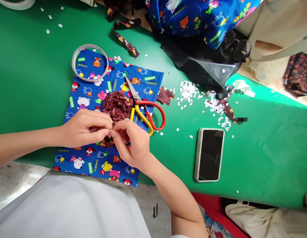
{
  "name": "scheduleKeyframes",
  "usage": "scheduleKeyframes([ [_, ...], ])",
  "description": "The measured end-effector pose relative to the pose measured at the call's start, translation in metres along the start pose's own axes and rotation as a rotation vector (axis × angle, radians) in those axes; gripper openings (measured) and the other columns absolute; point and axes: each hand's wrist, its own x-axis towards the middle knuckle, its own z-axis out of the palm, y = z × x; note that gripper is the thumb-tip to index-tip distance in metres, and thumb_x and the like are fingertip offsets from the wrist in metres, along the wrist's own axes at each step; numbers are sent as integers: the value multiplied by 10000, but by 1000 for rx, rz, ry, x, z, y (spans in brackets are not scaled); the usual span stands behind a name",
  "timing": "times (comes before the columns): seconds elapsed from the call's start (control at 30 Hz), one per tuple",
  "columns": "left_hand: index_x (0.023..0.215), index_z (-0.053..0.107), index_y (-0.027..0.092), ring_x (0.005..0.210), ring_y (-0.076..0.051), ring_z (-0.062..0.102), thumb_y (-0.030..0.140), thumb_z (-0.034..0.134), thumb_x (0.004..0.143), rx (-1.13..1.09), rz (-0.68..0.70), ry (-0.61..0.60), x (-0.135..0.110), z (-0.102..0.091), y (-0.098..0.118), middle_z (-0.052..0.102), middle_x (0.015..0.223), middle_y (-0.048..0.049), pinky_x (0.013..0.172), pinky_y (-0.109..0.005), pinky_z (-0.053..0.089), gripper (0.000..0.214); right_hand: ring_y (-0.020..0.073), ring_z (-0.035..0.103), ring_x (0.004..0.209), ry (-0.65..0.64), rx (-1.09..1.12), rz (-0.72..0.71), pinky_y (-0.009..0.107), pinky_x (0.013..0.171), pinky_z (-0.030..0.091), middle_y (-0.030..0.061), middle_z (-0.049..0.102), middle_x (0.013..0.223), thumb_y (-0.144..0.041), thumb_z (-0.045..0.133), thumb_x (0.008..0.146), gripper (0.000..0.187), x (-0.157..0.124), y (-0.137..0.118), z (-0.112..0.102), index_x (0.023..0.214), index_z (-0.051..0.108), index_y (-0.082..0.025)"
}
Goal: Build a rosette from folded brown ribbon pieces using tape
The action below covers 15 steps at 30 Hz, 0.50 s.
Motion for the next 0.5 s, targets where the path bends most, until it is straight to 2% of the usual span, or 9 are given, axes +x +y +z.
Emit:
scheduleKeyframes([
  [0.13,718,598,154,591,-58,485,189,463,890,9,22,7,0,0,-1,582,658,20,584,-181,366,221,47,444,475,8,-19,11,184,420,371,-54,541,660,-123,566,879,117,-1,-1,-2,864,493,-213],
  [0.23,773,619,148,675,-64,554,196,465,916,3,35,37,-1,0,-1,631,732,4,658,-173,420,216,43,443,451,74,-21,36,181,405,352,-70,513,614,-136,586,877,106,-3,1,-5,863,515,-213],
  [0.4,857,625,154,581,-35,506,123,541,840,4,-9,65,-3,2,0,666,857,0,612,-172,428,91,58,445,454,335,-107,86,212,411,321,-56,513,585,-224,603,901,66,5,23,-24,841,578,-214],
  [0.5,892,606,161,571,-31,495,48,518,796,12,14,64,-4,3,-1,673,923,-6,601,-174,423,172,62,414,442,538,-184,159,233,407,274,-45,489,553,-288,679,856,134,15,48,-49,770,611,-211],
])
